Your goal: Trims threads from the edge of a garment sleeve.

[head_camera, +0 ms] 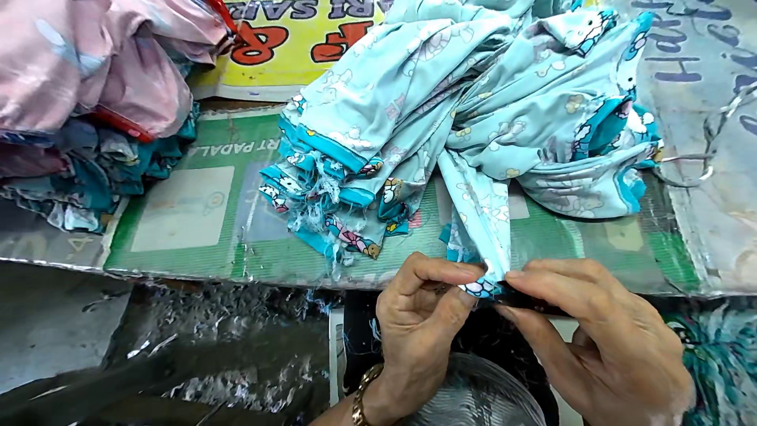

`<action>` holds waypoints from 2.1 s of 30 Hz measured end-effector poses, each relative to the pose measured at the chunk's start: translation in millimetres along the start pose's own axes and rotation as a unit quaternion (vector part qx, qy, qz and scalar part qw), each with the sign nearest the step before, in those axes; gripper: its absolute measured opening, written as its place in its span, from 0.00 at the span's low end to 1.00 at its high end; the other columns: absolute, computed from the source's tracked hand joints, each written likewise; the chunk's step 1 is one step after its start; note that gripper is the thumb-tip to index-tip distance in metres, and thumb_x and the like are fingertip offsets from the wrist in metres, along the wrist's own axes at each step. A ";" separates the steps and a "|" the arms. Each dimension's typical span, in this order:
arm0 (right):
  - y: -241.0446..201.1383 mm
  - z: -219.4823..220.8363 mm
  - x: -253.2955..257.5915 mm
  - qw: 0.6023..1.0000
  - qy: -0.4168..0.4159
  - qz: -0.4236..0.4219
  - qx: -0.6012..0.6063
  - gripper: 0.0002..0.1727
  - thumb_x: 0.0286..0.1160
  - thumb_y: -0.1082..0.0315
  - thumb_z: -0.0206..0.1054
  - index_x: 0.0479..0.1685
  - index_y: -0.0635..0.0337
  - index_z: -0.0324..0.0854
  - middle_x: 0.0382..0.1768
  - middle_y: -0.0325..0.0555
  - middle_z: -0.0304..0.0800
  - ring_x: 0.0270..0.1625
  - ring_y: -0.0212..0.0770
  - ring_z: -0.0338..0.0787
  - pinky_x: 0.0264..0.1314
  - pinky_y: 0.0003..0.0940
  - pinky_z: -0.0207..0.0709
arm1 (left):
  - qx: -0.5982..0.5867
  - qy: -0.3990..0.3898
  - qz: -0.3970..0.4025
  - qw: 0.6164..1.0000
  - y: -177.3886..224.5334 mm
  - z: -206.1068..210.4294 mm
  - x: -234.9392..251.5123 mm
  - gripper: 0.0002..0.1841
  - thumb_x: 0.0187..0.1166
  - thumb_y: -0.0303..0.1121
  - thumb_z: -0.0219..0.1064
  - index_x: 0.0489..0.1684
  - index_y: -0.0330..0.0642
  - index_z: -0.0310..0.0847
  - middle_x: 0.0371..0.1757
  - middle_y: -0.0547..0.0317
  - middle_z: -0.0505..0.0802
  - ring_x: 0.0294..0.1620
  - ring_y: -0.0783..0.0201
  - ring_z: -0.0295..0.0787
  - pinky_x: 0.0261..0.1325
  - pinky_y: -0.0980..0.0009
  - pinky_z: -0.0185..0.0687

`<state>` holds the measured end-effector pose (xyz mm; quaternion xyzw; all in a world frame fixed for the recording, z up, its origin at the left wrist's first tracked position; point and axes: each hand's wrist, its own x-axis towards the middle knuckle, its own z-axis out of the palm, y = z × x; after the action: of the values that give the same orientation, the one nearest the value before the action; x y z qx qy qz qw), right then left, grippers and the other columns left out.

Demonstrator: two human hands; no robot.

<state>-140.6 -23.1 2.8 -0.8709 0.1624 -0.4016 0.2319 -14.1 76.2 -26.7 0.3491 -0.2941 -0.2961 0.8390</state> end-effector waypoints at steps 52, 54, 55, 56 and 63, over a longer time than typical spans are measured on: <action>38.7 -17.8 -5.8 0.961 -0.028 0.123 0.246 0.13 0.88 0.53 0.62 0.51 0.51 0.84 0.44 0.27 0.83 0.39 0.14 0.80 0.39 0.09 0.75 | 0.184 -0.135 -0.070 0.971 15.3 11.8 21.0 0.09 0.84 0.23 0.61 0.55 0.47 0.73 0.38 0.64 0.94 0.41 0.76 0.93 0.50 0.79 0.87; 35.1 -23.0 -3.2 0.962 -0.028 0.102 0.252 0.21 0.85 0.43 0.63 0.54 0.51 0.85 0.41 0.26 0.80 0.37 0.12 0.75 0.36 0.07 0.68 | 0.224 -0.139 -0.045 0.964 14.5 17.5 20.1 0.08 0.83 0.23 0.62 0.53 0.46 0.74 0.39 0.66 0.95 0.42 0.78 0.92 0.49 0.81 0.87; 32.9 -22.6 -1.7 0.963 -0.025 0.094 0.252 0.18 0.83 0.46 0.67 0.52 0.51 0.85 0.40 0.26 0.81 0.38 0.12 0.77 0.37 0.06 0.71 | 0.235 -0.139 -0.039 0.961 13.9 20.1 20.0 0.08 0.83 0.23 0.63 0.53 0.45 0.74 0.40 0.67 0.95 0.42 0.79 0.92 0.49 0.82 0.87; 30.9 -19.9 -0.6 0.964 -0.009 0.085 0.252 0.12 0.80 0.54 0.72 0.47 0.53 0.87 0.39 0.29 0.83 0.39 0.15 0.81 0.39 0.07 0.76 | 0.239 -0.138 -0.039 0.960 13.5 22.5 20.1 0.09 0.82 0.22 0.64 0.53 0.45 0.75 0.40 0.67 0.95 0.41 0.79 0.92 0.49 0.82 0.87; 35.3 -19.7 -11.1 0.984 0.076 -0.011 0.161 0.06 0.82 0.64 0.71 0.42 0.56 0.87 0.41 0.35 0.89 0.46 0.21 0.88 0.48 0.12 0.81 | 0.175 -0.088 -0.098 0.976 12.1 29.2 27.2 0.10 0.78 0.19 0.66 0.50 0.44 0.82 0.34 0.61 0.94 0.35 0.73 0.92 0.44 0.77 0.90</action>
<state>-166.2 -52.9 -11.7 -0.7910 0.1032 -0.4897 0.3519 -13.3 52.1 7.3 0.4901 -0.3783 -0.3508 0.7026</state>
